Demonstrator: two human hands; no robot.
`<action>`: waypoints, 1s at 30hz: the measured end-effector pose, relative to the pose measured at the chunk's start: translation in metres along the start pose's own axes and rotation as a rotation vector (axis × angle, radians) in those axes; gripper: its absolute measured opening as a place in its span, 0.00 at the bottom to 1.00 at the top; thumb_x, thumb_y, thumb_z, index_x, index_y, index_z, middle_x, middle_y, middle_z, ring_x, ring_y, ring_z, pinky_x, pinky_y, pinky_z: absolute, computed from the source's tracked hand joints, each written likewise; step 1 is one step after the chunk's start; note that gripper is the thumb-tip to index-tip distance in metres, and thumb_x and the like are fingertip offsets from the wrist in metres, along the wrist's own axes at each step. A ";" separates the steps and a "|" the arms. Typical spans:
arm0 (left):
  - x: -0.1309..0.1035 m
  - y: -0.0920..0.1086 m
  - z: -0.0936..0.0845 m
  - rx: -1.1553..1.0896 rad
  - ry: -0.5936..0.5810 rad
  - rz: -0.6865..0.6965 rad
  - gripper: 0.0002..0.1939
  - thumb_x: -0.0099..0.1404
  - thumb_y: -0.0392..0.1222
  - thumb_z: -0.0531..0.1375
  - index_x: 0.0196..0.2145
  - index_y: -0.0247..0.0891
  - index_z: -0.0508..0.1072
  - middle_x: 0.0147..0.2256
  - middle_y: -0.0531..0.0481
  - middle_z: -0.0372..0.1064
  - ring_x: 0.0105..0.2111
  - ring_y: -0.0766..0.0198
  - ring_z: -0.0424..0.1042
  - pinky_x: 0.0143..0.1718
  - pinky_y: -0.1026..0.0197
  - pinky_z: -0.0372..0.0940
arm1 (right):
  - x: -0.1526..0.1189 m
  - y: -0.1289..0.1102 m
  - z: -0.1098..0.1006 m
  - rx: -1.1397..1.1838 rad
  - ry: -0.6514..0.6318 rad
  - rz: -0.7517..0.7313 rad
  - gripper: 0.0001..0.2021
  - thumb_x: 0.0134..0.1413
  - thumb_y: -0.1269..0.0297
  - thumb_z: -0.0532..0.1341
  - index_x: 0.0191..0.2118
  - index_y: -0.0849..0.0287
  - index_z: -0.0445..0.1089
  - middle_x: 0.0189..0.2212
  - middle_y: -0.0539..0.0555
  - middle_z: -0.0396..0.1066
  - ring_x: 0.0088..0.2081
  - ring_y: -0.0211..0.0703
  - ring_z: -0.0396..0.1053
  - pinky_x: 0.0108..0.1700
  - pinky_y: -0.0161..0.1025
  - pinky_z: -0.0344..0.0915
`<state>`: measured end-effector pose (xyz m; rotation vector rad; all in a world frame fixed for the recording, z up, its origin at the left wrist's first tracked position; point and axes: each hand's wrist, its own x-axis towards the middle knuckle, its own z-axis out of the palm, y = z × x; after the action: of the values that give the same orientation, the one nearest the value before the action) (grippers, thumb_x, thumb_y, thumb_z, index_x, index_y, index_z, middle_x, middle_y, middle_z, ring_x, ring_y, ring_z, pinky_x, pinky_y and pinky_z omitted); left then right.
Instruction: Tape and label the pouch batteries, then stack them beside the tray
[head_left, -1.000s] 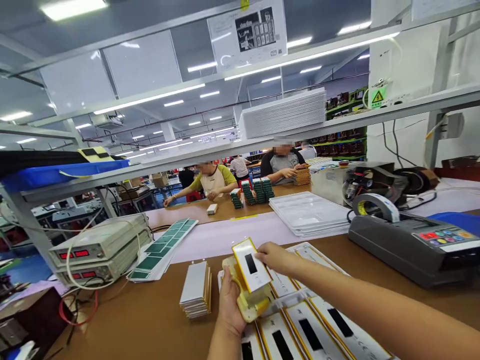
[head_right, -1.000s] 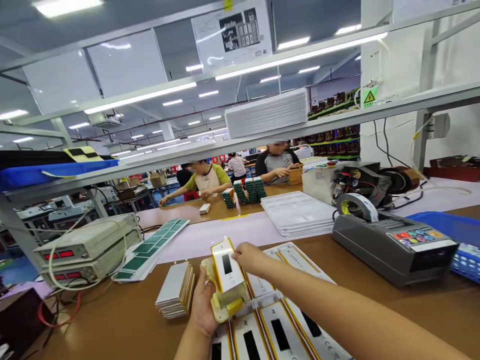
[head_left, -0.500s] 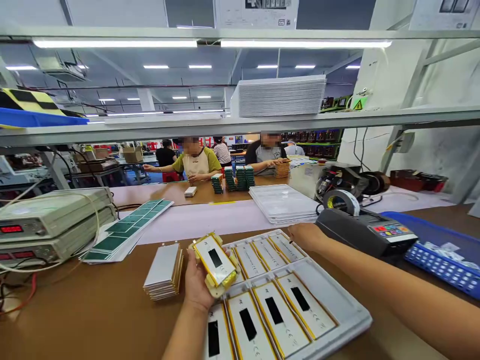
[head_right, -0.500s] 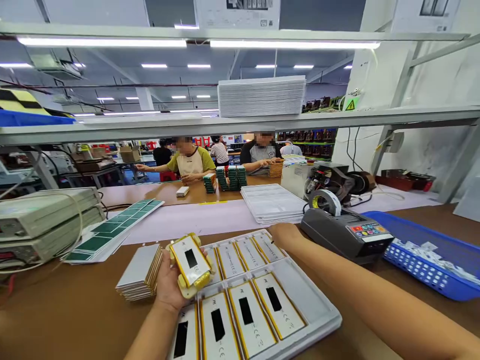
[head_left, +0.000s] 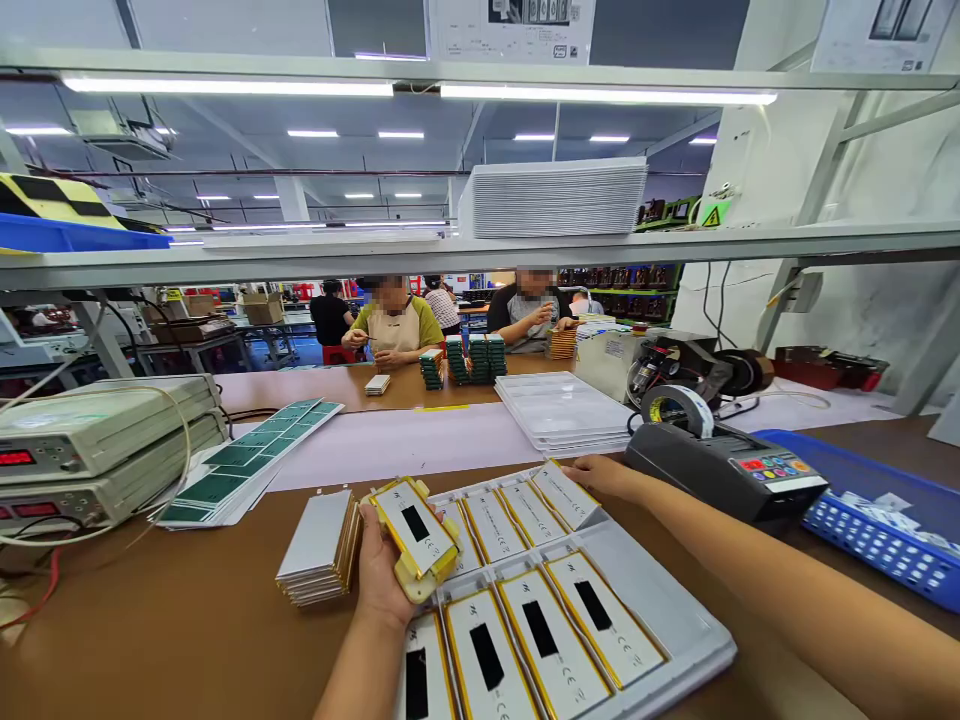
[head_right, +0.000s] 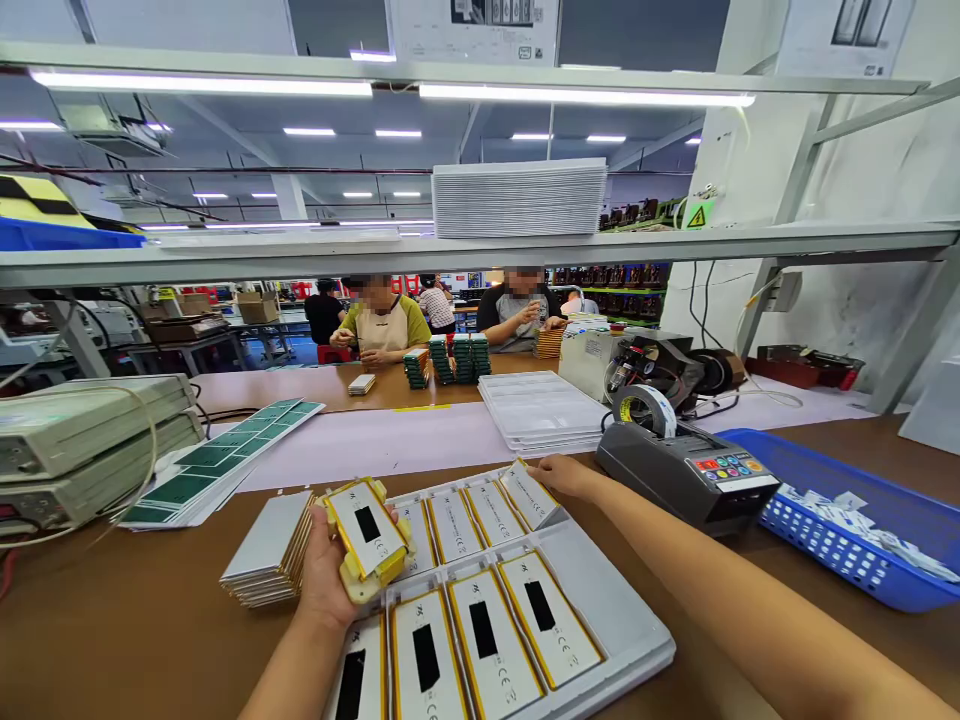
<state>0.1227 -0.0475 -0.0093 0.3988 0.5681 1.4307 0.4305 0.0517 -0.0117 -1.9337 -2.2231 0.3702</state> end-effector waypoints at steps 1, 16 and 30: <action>0.000 0.000 0.000 -0.001 -0.001 -0.005 0.28 0.51 0.61 0.53 0.39 0.35 0.69 0.32 0.41 0.70 0.33 0.52 0.70 0.34 0.47 0.64 | 0.001 -0.003 -0.002 0.026 -0.007 -0.001 0.17 0.54 0.57 0.48 0.28 0.62 0.69 0.25 0.53 0.69 0.28 0.38 0.64 0.28 0.33 0.55; -0.009 -0.006 -0.001 -0.086 -0.127 -0.055 0.30 0.52 0.61 0.52 0.44 0.35 0.67 0.36 0.42 0.70 0.34 0.54 0.69 0.37 0.51 0.62 | -0.028 -0.192 0.007 0.660 -0.056 -0.357 0.09 0.48 0.66 0.52 0.27 0.64 0.65 0.23 0.51 0.66 0.25 0.34 0.59 0.27 0.31 0.53; -0.005 -0.006 -0.001 -0.040 -0.122 0.017 0.27 0.54 0.57 0.52 0.43 0.33 0.67 0.35 0.39 0.70 0.36 0.50 0.69 0.37 0.46 0.63 | -0.075 -0.025 0.002 -0.100 -0.021 -0.135 0.11 0.50 0.59 0.52 0.28 0.55 0.69 0.29 0.54 0.71 0.32 0.45 0.66 0.29 0.37 0.52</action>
<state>0.1265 -0.0536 -0.0131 0.4567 0.4374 1.4209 0.4173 -0.0257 -0.0037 -1.8200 -2.4133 0.2662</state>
